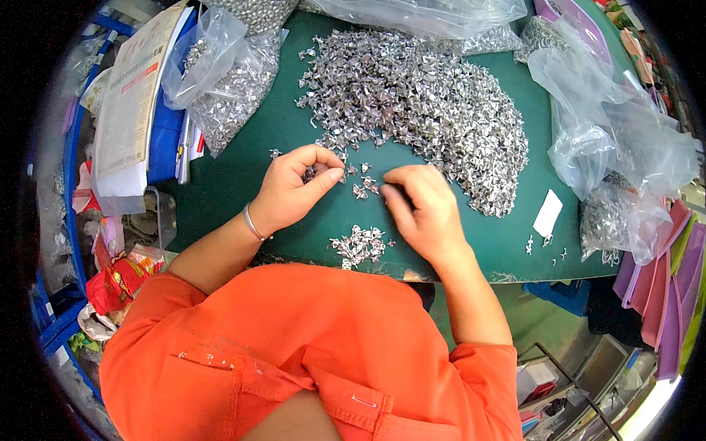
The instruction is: The person sorts small silver metal pieces on a green table, picking them up one by one and placing them into a small pile. The person occasionally transfers a handful of pieces into a clear plastic bag.
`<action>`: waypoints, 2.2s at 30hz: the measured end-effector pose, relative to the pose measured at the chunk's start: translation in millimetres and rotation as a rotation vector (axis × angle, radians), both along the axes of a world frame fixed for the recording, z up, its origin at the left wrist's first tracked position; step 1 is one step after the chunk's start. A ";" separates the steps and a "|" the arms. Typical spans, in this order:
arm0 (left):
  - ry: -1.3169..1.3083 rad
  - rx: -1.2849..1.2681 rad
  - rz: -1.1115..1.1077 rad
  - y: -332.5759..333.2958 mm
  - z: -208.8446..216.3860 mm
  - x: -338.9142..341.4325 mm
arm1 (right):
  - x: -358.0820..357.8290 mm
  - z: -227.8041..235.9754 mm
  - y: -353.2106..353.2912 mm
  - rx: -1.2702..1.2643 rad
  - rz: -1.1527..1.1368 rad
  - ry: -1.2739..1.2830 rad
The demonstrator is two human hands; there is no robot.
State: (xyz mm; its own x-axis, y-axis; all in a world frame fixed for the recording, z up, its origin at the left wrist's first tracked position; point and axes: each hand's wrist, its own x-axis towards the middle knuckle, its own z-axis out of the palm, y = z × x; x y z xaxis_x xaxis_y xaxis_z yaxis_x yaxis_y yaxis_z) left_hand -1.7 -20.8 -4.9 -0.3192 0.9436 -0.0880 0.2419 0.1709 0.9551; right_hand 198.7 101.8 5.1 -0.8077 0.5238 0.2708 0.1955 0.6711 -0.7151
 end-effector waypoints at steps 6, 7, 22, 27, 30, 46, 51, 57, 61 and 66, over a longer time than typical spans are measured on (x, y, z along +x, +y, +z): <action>-0.003 -0.012 0.007 0.8 3.0 1.6 | -4.7 -9.1 -1.0 0.232 0.025 0.081; 0.011 -0.015 0.005 0.8 2.8 1.7 | -0.4 -9.9 1.8 0.243 0.071 0.063; -0.043 0.009 0.017 2.3 -1.3 1.2 | -17.4 -2.4 -9.5 0.091 -0.054 0.072; -0.073 0.039 0.022 1.4 -1.6 0.3 | -23.0 -9.2 -4.4 0.197 0.016 0.072; -0.074 0.036 0.018 1.6 -2.8 1.4 | -11.6 -6.0 2.6 0.227 0.056 0.049; -0.055 0.029 0.034 2.3 -1.0 -0.2 | -16.8 1.1 -10.6 0.052 0.088 0.035; -0.090 0.031 0.047 1.6 -0.5 0.0 | -15.1 -9.5 -13.2 0.167 0.164 0.067; -0.110 0.141 0.108 0.4 -1.0 -1.8 | -2.1 0.3 -9.5 0.050 0.243 0.083; -0.165 0.336 0.267 1.2 -1.2 -7.8 | -6.0 -0.9 -12.1 0.060 0.126 0.010; -0.371 0.345 0.383 3.2 -4.2 -19.1 | -32.2 -6.6 -19.7 0.146 0.132 0.063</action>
